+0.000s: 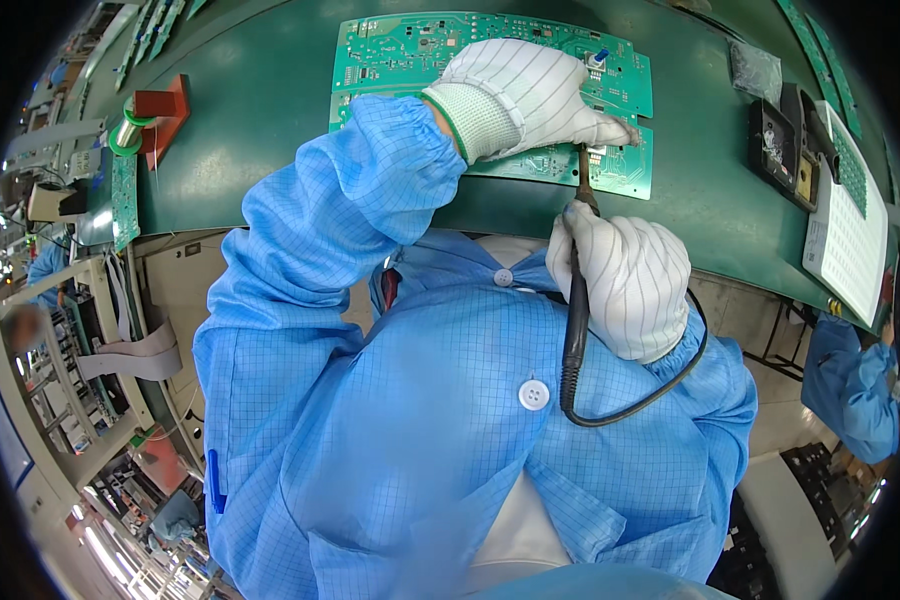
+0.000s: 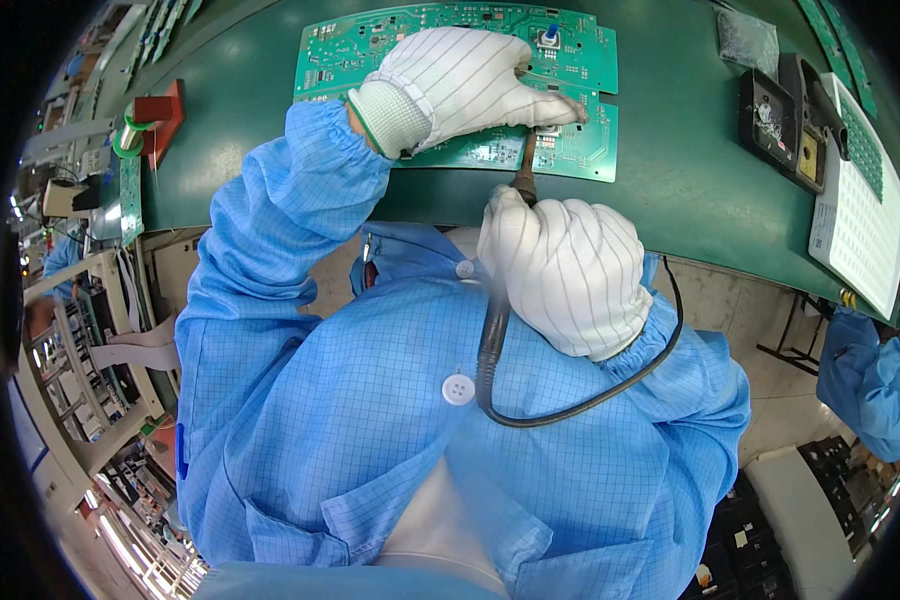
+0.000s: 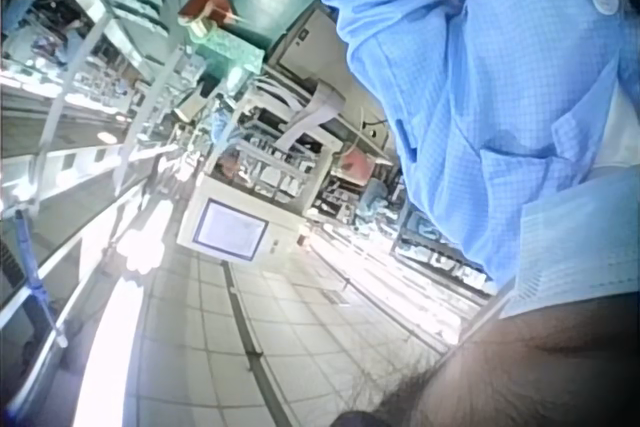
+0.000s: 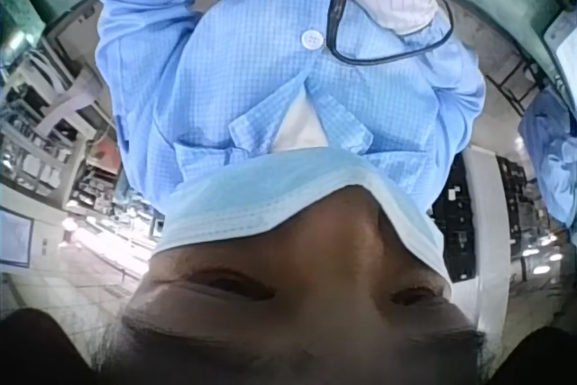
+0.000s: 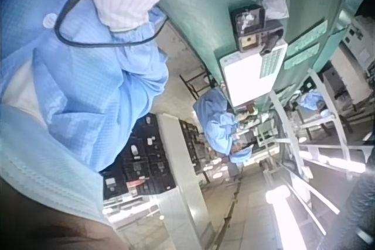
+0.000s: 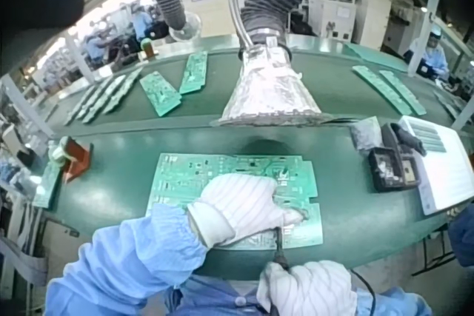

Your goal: Soldering components onto printed circuit boards at an assembly station.

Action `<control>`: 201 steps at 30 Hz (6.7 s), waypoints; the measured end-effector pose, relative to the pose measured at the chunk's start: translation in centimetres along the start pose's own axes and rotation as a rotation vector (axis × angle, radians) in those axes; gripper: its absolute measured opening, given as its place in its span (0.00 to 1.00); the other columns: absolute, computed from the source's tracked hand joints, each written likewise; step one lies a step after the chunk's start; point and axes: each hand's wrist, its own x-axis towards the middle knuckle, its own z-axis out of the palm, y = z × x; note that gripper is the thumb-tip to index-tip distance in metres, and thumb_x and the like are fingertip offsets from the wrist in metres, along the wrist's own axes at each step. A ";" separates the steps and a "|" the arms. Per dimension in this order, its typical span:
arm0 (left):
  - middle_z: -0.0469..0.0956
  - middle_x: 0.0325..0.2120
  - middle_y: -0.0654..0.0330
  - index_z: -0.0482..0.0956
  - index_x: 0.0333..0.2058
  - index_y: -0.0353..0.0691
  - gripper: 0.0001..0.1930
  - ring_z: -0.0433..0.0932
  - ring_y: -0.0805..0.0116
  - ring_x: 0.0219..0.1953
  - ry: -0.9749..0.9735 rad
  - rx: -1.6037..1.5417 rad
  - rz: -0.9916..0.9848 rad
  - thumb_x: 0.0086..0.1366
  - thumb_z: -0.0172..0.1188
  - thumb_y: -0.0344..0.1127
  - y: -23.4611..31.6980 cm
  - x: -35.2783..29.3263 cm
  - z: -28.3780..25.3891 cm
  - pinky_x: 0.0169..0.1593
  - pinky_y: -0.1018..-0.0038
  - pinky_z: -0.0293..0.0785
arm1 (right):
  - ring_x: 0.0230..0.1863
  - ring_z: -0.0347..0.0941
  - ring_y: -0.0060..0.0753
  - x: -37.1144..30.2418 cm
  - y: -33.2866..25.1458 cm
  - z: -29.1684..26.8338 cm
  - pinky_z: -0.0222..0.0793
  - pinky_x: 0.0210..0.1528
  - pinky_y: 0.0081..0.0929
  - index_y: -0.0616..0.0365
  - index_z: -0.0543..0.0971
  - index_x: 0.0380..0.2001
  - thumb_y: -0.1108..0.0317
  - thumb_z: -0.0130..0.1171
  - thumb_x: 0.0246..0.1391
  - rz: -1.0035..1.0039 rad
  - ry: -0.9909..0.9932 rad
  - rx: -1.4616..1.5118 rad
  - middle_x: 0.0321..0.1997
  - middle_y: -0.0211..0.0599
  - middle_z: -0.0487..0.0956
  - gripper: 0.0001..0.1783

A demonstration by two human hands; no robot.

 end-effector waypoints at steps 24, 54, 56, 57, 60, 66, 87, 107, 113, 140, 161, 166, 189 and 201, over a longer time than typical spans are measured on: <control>0.74 0.19 0.63 0.74 0.27 0.47 0.09 0.78 0.67 0.21 0.671 0.029 0.041 0.55 0.68 0.38 0.4 -7.7 5.1 0.26 0.72 0.75 | 0.27 0.69 0.23 -4.3 7.1 -1.7 0.66 0.31 0.21 0.63 0.75 0.42 0.71 0.55 0.60 1.138 0.198 0.928 0.28 0.37 0.75 0.08; 0.70 0.19 0.62 0.74 0.35 0.44 0.06 0.75 0.66 0.22 0.446 0.051 0.204 0.59 0.61 0.32 -1.0 -5.3 4.7 0.27 0.69 0.74 | 0.33 0.76 0.44 -5.0 10.4 -2.6 0.71 0.38 0.34 0.59 0.78 0.30 0.74 0.63 0.39 0.519 -0.114 0.825 0.29 0.46 0.78 0.10; 0.71 0.19 0.62 0.74 0.35 0.44 0.06 0.75 0.66 0.22 0.456 0.056 0.208 0.59 0.61 0.32 -0.9 -5.2 4.8 0.27 0.69 0.74 | 0.34 0.76 0.45 -4.9 10.5 -2.6 0.71 0.38 0.35 0.59 0.79 0.31 0.73 0.63 0.39 0.508 -0.130 0.824 0.29 0.47 0.78 0.11; 0.71 0.19 0.62 0.74 0.35 0.43 0.06 0.76 0.66 0.22 0.461 0.064 0.201 0.59 0.61 0.32 -0.8 -5.2 4.8 0.27 0.69 0.75 | 0.34 0.77 0.46 -4.8 10.5 -2.7 0.72 0.39 0.35 0.59 0.79 0.31 0.72 0.64 0.40 0.489 -0.134 0.791 0.30 0.47 0.79 0.11; 0.72 0.19 0.61 0.74 0.34 0.42 0.06 0.76 0.65 0.22 0.436 0.029 0.154 0.59 0.60 0.31 -0.6 -5.3 4.5 0.28 0.69 0.75 | 0.35 0.78 0.48 -4.7 10.6 -2.8 0.72 0.40 0.36 0.58 0.79 0.32 0.71 0.65 0.41 0.462 -0.136 0.780 0.30 0.47 0.79 0.11; 0.74 0.20 0.56 0.72 0.34 0.40 0.05 0.77 0.58 0.21 0.309 -0.085 0.153 0.59 0.58 0.29 -0.7 -5.1 3.4 0.27 0.66 0.76 | 0.34 0.78 0.48 -4.6 10.9 -2.9 0.73 0.40 0.37 0.58 0.80 0.32 0.71 0.65 0.41 0.491 -0.189 0.821 0.29 0.46 0.80 0.12; 0.74 0.21 0.54 0.71 0.34 0.40 0.05 0.77 0.59 0.19 0.264 -0.031 0.122 0.61 0.57 0.30 0.0 -5.3 3.2 0.24 0.65 0.75 | 0.33 0.78 0.47 -5.2 11.2 -2.0 0.75 0.37 0.41 0.60 0.79 0.31 0.71 0.67 0.41 0.364 -0.096 0.855 0.30 0.39 0.81 0.11; 0.71 0.20 0.58 0.71 0.31 0.44 0.07 0.76 0.67 0.18 0.365 0.124 0.122 0.60 0.61 0.35 0.4 -5.9 4.1 0.22 0.70 0.74 | 0.34 0.78 0.45 -4.6 10.5 -1.7 0.76 0.40 0.41 0.59 0.80 0.33 0.76 0.69 0.42 0.215 -0.109 0.825 0.31 0.39 0.81 0.12; 0.71 0.20 0.59 0.71 0.30 0.45 0.07 0.75 0.67 0.18 0.377 0.121 0.136 0.59 0.61 0.35 0.1 -5.9 4.2 0.23 0.71 0.74 | 0.34 0.79 0.46 -4.7 10.5 -1.8 0.76 0.41 0.44 0.59 0.79 0.32 0.77 0.69 0.41 0.209 -0.126 0.823 0.30 0.39 0.81 0.12; 0.70 0.19 0.57 0.72 0.34 0.42 0.06 0.76 0.63 0.19 0.395 0.018 0.227 0.59 0.60 0.31 -0.9 -5.6 4.3 0.22 0.67 0.73 | 0.35 0.79 0.46 -4.3 10.1 -1.7 0.76 0.42 0.43 0.58 0.79 0.33 0.77 0.69 0.43 0.192 -0.131 0.807 0.30 0.39 0.81 0.11; 0.71 0.20 0.58 0.72 0.35 0.43 0.08 0.76 0.64 0.20 0.385 0.065 0.233 0.60 0.62 0.35 -0.7 -5.6 4.5 0.21 0.69 0.72 | 0.34 0.78 0.46 -4.6 9.9 -1.1 0.77 0.41 0.42 0.58 0.79 0.35 0.79 0.70 0.42 0.109 -0.120 0.750 0.31 0.39 0.81 0.14; 0.70 0.21 0.58 0.73 0.35 0.44 0.08 0.75 0.65 0.20 0.384 0.101 0.240 0.59 0.62 0.35 -0.5 -5.6 4.2 0.22 0.70 0.72 | 0.34 0.78 0.45 -4.5 9.8 -1.2 0.77 0.41 0.41 0.58 0.79 0.35 0.79 0.69 0.42 0.112 -0.110 0.746 0.31 0.39 0.80 0.14; 0.83 0.34 0.55 0.81 0.42 0.37 0.10 0.80 0.70 0.31 0.575 -0.455 -0.271 0.66 0.59 0.34 -7.1 -8.5 -1.8 0.39 0.76 0.77 | 0.36 0.82 0.37 -8.3 16.7 -3.9 0.80 0.42 0.29 0.70 0.79 0.44 0.74 0.60 0.62 0.475 0.327 -0.138 0.45 0.49 0.80 0.11; 0.75 0.44 0.47 0.76 0.52 0.39 0.20 0.78 0.49 0.44 0.568 0.317 -0.195 0.69 0.58 0.47 -18.1 -7.0 0.5 0.49 0.62 0.76 | 0.41 0.81 0.34 -6.8 13.4 -1.5 0.80 0.44 0.25 0.69 0.80 0.46 0.81 0.53 0.62 0.600 0.229 0.089 0.50 0.45 0.78 0.12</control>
